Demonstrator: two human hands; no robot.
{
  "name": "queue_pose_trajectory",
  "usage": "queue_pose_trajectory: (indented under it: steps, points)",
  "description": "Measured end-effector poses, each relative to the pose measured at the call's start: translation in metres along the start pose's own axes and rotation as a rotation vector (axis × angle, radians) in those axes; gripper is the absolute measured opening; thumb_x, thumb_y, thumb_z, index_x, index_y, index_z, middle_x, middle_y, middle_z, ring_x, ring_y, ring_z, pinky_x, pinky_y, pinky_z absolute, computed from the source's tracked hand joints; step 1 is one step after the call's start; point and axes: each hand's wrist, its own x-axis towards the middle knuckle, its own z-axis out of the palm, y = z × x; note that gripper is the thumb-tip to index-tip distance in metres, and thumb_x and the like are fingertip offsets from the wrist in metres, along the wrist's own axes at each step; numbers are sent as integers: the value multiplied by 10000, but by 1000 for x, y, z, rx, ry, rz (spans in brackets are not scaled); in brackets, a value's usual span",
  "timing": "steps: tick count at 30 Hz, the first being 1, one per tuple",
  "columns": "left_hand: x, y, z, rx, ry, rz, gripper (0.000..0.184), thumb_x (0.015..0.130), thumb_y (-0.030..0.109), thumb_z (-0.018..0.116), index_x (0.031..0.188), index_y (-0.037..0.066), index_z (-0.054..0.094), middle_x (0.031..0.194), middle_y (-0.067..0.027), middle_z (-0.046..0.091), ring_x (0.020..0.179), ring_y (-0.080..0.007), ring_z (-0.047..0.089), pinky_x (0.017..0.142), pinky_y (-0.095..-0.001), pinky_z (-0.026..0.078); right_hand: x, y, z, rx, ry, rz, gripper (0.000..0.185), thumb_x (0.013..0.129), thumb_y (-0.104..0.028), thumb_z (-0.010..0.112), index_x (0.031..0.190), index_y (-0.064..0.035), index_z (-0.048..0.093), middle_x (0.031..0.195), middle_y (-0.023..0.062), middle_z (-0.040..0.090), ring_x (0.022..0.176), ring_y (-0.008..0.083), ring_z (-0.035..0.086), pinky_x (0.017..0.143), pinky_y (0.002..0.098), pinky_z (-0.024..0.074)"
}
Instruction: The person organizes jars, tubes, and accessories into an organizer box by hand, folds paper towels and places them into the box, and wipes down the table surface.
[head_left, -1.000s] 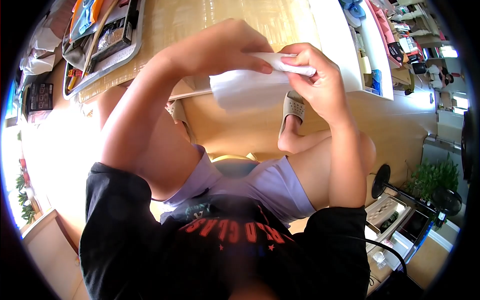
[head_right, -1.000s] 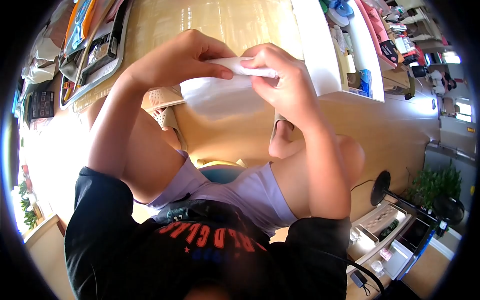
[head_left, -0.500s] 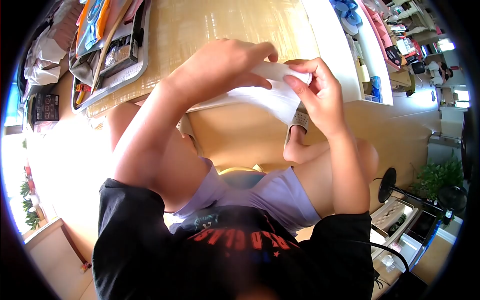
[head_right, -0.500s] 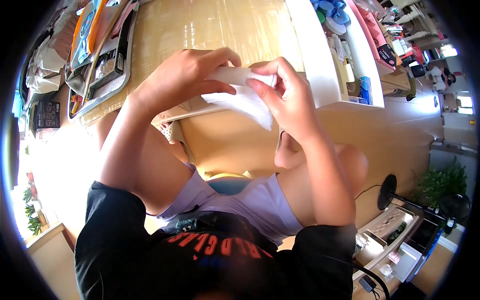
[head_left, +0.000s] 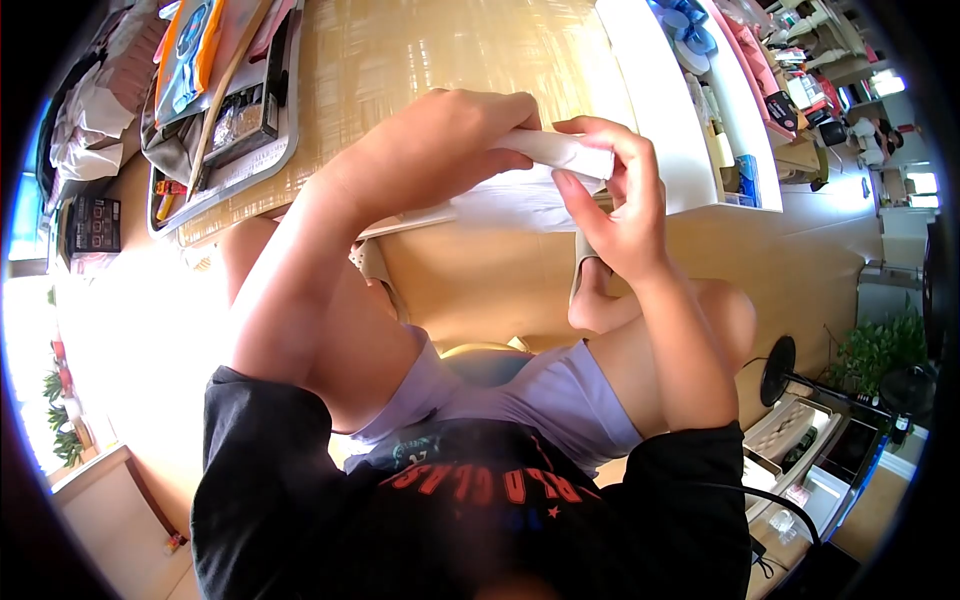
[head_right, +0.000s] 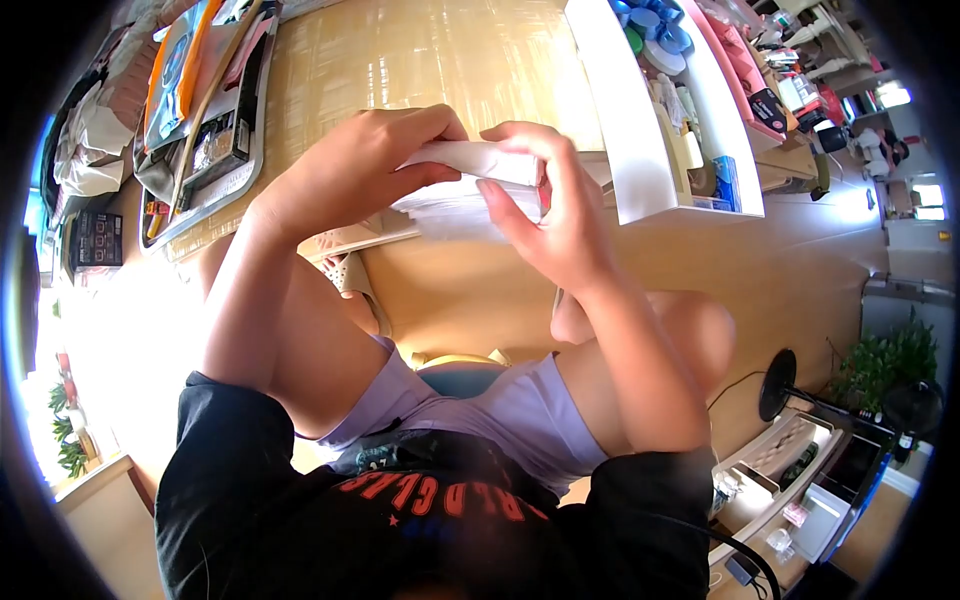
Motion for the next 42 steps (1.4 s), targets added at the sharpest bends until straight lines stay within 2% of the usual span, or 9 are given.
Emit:
queue_pose_trajectory:
  steps: [3, 8, 15, 22, 25, 29, 32, 38, 42]
  points:
    - [-1, 0, 3, 75, 30, -6, 214, 938, 134, 728, 1106, 65, 614, 917, -161, 735, 848, -390, 707, 712, -462, 546, 2, -14, 15, 319, 90, 124, 306, 996, -88, 699, 1255, 11, 571, 1112, 98, 687, 973, 116, 641, 815, 270, 533]
    - [-1, -2, 3, 92, 99, 93, 255, 914, 159, 763, 1108, 76, 618, 889, -146, 736, 782, -357, 711, 687, -433, 544, 0, -9, 4, 149, -8, 254, 275, 1009, -121, 706, 1246, -6, 629, 1114, 63, 688, 878, 83, 624, 757, 245, 526]
    - [3, -3, -11, -229, -263, -280, 425, 998, 375, 709, 1224, 16, 723, 896, -151, 739, 836, -197, 666, 793, -358, 519, -2, -10, 4, 114, -42, 171, 229, 991, -18, 693, 1218, -20, 662, 1154, 54, 698, 902, 88, 634, 766, 249, 533]
    - [1, -14, -7, -222, -236, -132, 328, 1008, 279, 685, 1190, 7, 656, 934, -154, 733, 875, -253, 677, 817, -377, 517, -3, -6, 1, 124, -125, 166, 251, 995, -27, 688, 1242, -33, 644, 1182, 73, 686, 954, 112, 640, 804, 244, 522]
    - [4, -9, -4, -185, -171, -193, 275, 989, 235, 694, 1131, 24, 591, 894, -184, 710, 853, -318, 681, 788, -411, 518, 1, -22, 7, 318, 2, 380, 272, 1028, -112, 672, 1285, -34, 630, 1099, 58, 689, 902, 80, 623, 788, 229, 511]
    - [5, -7, 6, -11, -152, -199, 279, 958, 218, 714, 1123, 40, 577, 900, -198, 719, 837, -357, 700, 749, -430, 529, 4, -14, -7, 227, -82, 534, 274, 1052, -138, 635, 1295, -12, 627, 1030, 43, 702, 846, 56, 608, 769, 214, 497]
    - [6, -8, 8, -173, -87, -186, 329, 996, 305, 701, 1165, 31, 637, 931, -156, 740, 858, -289, 707, 784, -388, 536, 9, -17, -11, 243, -67, 493, 250, 1057, -114, 618, 1279, 0, 637, 1044, 55, 719, 824, 49, 606, 748, 209, 491]
    - [6, -16, 6, -573, -287, -276, 507, 1066, 474, 599, 1238, 9, 707, 982, -87, 725, 929, -146, 625, 850, -324, 507, 15, -23, -22, 234, -136, 420, 254, 1021, -25, 593, 1268, 10, 639, 1199, 58, 704, 1014, 88, 636, 884, 246, 512]
    - [9, -13, 1, -537, -281, -244, 442, 1038, 417, 663, 1213, 12, 678, 951, -91, 705, 924, -148, 620, 842, -331, 502, 15, -28, -27, 386, -133, 438, 331, 1008, -20, 593, 1338, 7, 594, 1285, 82, 668, 1092, 100, 624, 945, 257, 499]
